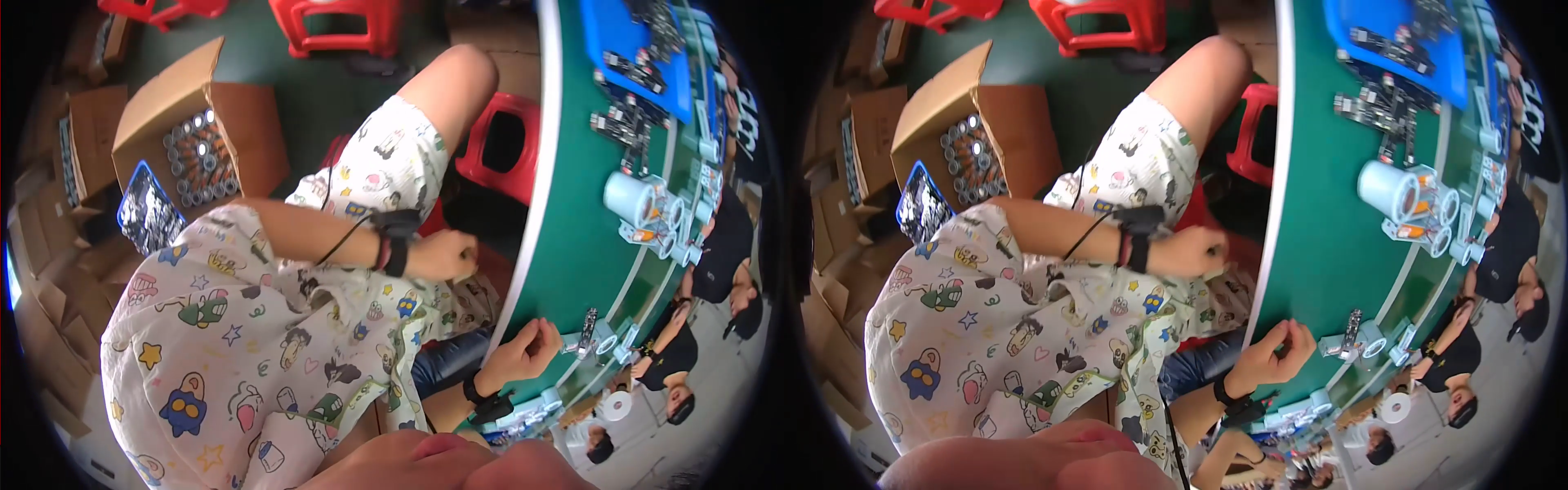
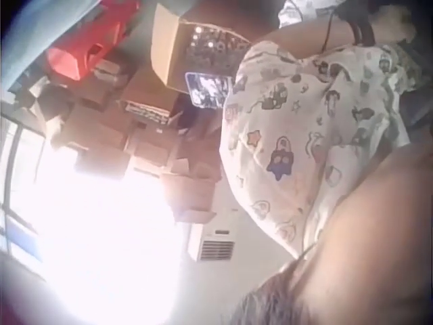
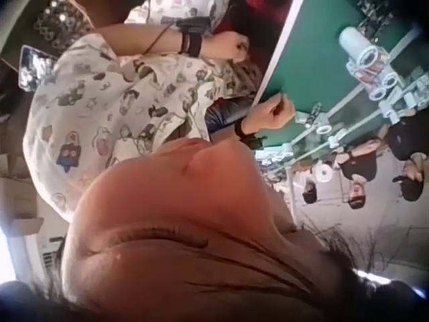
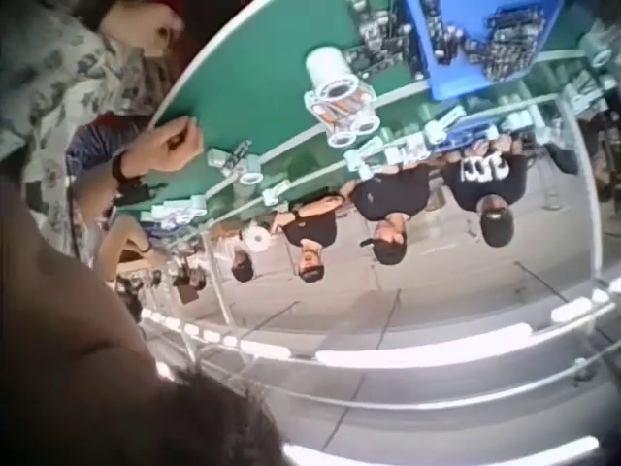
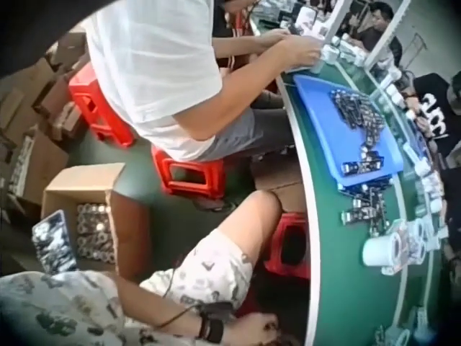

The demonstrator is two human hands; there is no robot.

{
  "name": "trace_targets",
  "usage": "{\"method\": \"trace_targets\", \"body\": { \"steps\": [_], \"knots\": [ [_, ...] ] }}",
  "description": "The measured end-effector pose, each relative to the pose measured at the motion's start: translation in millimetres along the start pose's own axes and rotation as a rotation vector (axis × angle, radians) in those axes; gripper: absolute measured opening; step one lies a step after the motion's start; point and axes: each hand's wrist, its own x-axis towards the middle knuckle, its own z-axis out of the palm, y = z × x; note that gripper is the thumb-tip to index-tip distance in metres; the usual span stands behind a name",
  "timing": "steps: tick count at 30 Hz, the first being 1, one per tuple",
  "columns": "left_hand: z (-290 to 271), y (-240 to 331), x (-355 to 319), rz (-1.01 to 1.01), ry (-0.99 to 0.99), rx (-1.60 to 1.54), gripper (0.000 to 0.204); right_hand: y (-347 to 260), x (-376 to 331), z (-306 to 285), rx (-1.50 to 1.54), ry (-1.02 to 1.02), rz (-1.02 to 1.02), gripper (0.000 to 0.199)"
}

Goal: The person assembles a handheld fan by connecting wires to a circuit board and inserting it into the plastic housing. They then peel the backing from an adhesive strip, press it onto the board, and set the unit aside.

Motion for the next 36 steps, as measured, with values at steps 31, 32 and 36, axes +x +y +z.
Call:
{"method": "trace_targets", "body": {
  "steps": [31, 32, 36],
  "knots": [
    [-87.6, -2.3, -30.4, 0.245, 0.044, -0.447, 0.036, -76.8, 3.2, 118.8, 0.171, -0.484, -0.293, 0.012],
    [-85.2, 0.8, -29.9, 0.245, 0.03, -0.449, 0.036, -75.4, 5.1, 116.1, 0.143, -0.485, -0.324, 0.013],
    [-86.7, 23.9, -29.1, -0.025, -0.023, -0.52, 0.033, -74.2, 12.3, 105.7, 0.079, -0.489, -0.377, 0.014]
  ]
}}
